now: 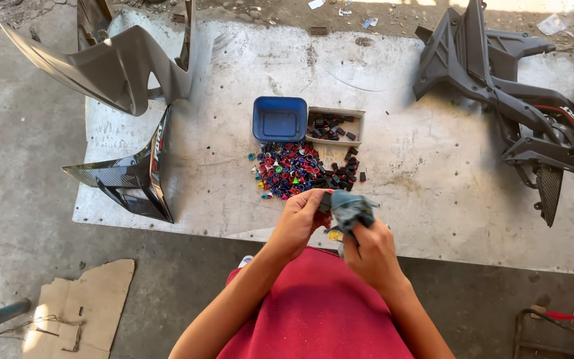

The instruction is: Cleaning and sorting small motorcycle clips and fasteners with a cloth.

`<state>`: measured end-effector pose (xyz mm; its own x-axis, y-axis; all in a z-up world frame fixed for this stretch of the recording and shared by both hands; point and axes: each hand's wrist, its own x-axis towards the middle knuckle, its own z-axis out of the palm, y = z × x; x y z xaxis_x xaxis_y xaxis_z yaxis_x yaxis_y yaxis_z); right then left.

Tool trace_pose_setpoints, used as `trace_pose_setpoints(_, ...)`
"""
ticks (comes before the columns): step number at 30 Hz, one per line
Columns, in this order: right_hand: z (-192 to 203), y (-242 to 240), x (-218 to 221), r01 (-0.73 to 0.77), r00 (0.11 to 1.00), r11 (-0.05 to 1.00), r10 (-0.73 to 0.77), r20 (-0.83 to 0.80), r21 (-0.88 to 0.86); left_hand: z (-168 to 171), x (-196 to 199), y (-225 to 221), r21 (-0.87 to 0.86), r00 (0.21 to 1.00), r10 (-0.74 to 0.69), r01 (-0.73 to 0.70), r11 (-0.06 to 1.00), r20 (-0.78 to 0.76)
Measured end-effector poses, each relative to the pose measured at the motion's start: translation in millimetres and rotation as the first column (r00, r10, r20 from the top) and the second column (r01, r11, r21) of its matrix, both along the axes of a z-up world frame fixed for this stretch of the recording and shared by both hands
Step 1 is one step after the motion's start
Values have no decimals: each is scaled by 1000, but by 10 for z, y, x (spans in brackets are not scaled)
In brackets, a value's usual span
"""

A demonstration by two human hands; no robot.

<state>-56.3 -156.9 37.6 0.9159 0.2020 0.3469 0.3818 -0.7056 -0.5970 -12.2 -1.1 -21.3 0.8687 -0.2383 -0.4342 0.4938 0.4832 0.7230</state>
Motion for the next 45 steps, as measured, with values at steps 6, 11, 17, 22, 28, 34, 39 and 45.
trace_pose_setpoints(6,-38,-6,15,29,1000,993,-29,3,-110,161,8,58,115,999,-9,4,993,49)
trace_pose_setpoints(11,37,63,-5,1,999,1000,0,-43,10,170,47,132,-22,998,-24,23,999,-54)
trace_pose_setpoints(17,235,71,-32,-25,995,984,42,-93,174,38,92,217,-30,994,-9,6,1000,-113)
trace_pose_setpoints(22,323,154,70,86,989,961,-52,-135,263,169,78,73,-84,999,-26,23,996,-45)
trace_pose_setpoints(28,279,73,-30,30,984,981,5,-178,194,230,178,135,233,979,99,-139,962,177)
trace_pose_setpoints(34,320,170,51,151,973,958,-100,-210,244,398,105,-50,336,945,6,-122,934,326)
trace_pose_setpoints(39,24,52,-72,223,949,959,-173,-263,174,516,220,81,384,864,-9,-214,898,503)
trace_pose_setpoints(45,210,220,-7,215,957,910,-122,-265,355,578,163,-16,371,791,-55,-223,902,609)
